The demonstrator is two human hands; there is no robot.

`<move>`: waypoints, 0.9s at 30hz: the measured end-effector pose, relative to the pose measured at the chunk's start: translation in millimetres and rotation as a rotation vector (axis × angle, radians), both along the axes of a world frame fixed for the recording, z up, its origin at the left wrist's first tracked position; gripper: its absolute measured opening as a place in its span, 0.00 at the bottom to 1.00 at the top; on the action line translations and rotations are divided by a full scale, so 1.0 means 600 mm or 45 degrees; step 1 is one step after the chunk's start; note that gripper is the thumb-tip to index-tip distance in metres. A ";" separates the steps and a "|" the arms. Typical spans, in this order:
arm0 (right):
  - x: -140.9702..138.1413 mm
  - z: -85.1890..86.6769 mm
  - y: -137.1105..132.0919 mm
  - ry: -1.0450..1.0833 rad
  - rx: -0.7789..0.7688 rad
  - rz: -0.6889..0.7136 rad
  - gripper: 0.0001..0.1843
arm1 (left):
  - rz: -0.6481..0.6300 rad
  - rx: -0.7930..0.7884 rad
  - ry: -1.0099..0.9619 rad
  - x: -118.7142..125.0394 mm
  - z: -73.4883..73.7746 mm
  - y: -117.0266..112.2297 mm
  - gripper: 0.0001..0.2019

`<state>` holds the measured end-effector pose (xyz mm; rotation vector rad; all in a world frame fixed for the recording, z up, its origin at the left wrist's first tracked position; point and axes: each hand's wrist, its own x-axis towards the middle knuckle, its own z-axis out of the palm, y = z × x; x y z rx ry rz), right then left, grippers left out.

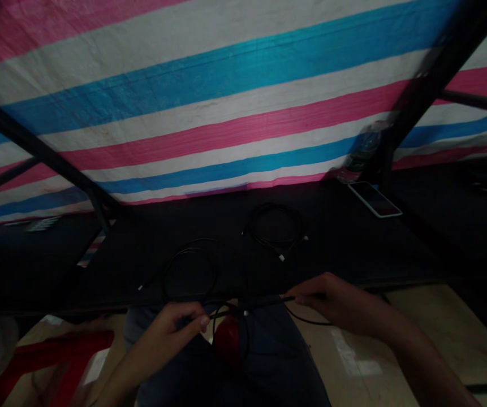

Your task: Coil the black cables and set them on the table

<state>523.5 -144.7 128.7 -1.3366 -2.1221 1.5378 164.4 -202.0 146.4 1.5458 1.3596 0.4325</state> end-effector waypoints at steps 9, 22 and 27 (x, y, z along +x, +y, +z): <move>0.036 -0.021 0.016 -0.124 0.070 -0.150 0.25 | 0.151 -0.001 0.049 -0.039 0.012 0.004 0.21; -0.066 0.032 -0.014 0.210 -0.049 0.196 0.19 | -0.156 -0.162 0.045 0.030 -0.013 -0.012 0.17; -0.087 0.032 -0.021 0.156 -0.073 0.256 0.16 | -0.116 -0.100 0.083 0.034 -0.012 -0.007 0.18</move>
